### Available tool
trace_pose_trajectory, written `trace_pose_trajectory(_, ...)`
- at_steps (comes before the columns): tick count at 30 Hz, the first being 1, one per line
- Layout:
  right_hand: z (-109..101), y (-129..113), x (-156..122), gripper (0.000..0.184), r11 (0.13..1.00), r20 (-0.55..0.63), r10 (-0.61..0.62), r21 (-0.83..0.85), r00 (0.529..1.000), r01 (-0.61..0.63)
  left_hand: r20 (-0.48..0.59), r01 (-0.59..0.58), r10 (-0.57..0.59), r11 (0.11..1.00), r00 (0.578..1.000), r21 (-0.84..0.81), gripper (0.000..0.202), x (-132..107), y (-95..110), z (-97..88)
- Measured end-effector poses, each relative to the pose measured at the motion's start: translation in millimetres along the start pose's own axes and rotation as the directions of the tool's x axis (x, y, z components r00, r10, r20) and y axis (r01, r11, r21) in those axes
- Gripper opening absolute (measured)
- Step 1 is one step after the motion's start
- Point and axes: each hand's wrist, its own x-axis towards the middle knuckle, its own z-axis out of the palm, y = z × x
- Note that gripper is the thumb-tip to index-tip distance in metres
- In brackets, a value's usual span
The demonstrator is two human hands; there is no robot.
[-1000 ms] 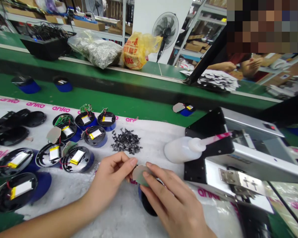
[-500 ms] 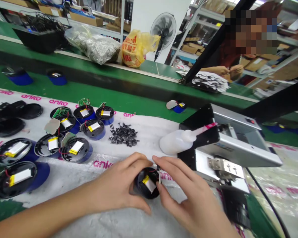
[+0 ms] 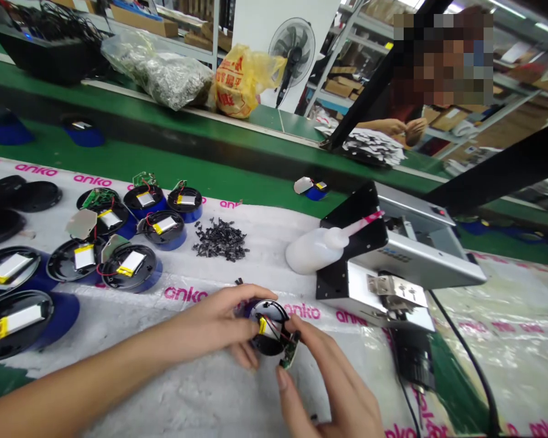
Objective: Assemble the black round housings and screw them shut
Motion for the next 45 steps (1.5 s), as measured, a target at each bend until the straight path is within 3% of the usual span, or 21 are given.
trace_pose_trajectory(3,0.7,1.5,-0.3,0.051,0.999,-0.007,-0.045,0.017,0.999,0.045,-0.093,0.026,-0.026,1.000,0.995,0.001,0.040,3.2,1.1,4.6)
trace_pose_trajectory(9,-4.6,2.1,7.9,0.046,0.999,0.067,-0.019,-0.026,0.998,0.021,-0.207,-0.058,0.081,0.992,0.975,0.114,0.018,9.8,-6.0,19.5)
trace_pose_trajectory(14,-7.8,7.4,21.4,0.037,0.988,0.144,-0.151,-0.017,0.978,0.155,-0.141,-0.079,0.085,0.996,0.986,0.047,0.025,8.2,-6.0,11.9)
trace_pose_trajectory(19,-9.8,14.9,27.1,0.037,0.969,0.222,-0.232,-0.032,0.947,0.245,0.118,-0.033,0.044,0.995,0.992,-0.091,0.054,4.8,-3.4,-11.3)
trace_pose_trajectory(21,-11.0,15.7,28.2,0.037,0.967,0.243,-0.241,-0.026,0.940,0.255,0.163,-0.015,0.034,0.993,0.986,-0.118,0.059,4.5,-2.9,-16.8)
trace_pose_trajectory(34,-3.6,16.2,24.6,0.035,0.971,0.164,-0.238,0.025,0.957,0.237,0.120,0.003,0.016,0.988,0.993,-0.157,0.058,4.7,-3.8,-14.5)
trace_pose_trajectory(40,-3.0,12.7,24.8,0.036,0.974,0.175,-0.224,0.015,0.959,0.225,0.098,0.002,0.008,0.995,0.995,-0.102,0.056,4.4,-3.6,-12.3)
trace_pose_trajectory(45,-8.9,7.9,30.3,0.033,0.987,0.197,-0.158,-0.007,0.967,0.163,0.001,-0.009,0.009,0.997,1.000,-0.083,0.047,3.0,-4.9,-4.3)
